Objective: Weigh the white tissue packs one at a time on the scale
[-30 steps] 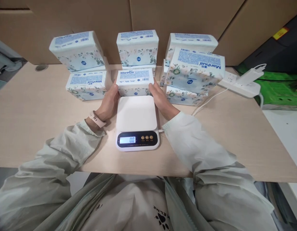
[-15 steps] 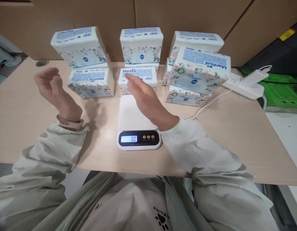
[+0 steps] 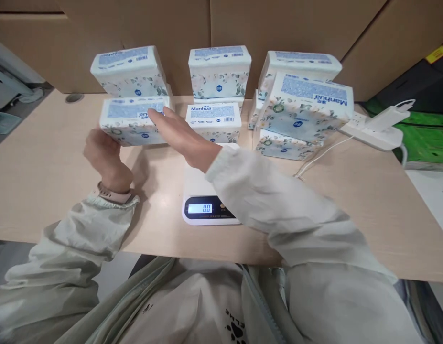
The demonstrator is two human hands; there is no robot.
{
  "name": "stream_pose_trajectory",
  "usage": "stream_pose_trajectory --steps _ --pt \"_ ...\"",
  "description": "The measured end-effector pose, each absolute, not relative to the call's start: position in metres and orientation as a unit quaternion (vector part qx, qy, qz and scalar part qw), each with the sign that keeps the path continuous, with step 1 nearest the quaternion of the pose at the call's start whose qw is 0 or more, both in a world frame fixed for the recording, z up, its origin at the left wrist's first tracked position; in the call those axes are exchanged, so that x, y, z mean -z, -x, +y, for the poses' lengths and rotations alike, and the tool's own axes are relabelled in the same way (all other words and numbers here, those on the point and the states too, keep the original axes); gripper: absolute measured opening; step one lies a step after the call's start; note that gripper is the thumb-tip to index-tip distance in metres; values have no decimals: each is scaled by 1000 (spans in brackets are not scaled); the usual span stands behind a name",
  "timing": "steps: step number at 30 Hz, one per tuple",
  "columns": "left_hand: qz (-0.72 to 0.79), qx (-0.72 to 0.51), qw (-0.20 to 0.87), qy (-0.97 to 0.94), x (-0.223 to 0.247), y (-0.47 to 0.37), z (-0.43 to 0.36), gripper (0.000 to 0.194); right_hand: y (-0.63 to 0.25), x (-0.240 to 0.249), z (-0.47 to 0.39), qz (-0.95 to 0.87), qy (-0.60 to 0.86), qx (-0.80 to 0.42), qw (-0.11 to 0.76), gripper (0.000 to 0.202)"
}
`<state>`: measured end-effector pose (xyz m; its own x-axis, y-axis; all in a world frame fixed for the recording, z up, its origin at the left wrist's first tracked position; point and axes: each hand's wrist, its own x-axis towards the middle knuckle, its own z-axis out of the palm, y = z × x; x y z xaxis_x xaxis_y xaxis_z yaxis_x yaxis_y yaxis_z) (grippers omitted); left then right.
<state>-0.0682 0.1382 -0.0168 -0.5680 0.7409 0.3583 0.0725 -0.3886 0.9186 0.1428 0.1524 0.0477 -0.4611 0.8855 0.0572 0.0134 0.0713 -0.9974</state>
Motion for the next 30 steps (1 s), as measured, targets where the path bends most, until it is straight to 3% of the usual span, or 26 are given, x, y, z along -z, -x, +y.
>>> stream_pose_trajectory --steps 7,12,17,23,30 --pt "377 -721 234 -533 -22 4 51 42 -249 -97 22 -631 455 -489 395 53" --pt "348 -652 329 -589 -7 -18 19 36 -308 -56 -11 -609 480 -472 419 63" --pt "377 -609 355 -601 4 -15 21 35 -318 -33 -15 -623 491 -442 419 55" --pt "428 -630 376 -527 4 -12 33 27 -306 -5 -6 -536 505 -321 595 34" --pt "460 -623 376 -509 3 -7 39 28 -310 7 -6 -548 519 -311 578 26"
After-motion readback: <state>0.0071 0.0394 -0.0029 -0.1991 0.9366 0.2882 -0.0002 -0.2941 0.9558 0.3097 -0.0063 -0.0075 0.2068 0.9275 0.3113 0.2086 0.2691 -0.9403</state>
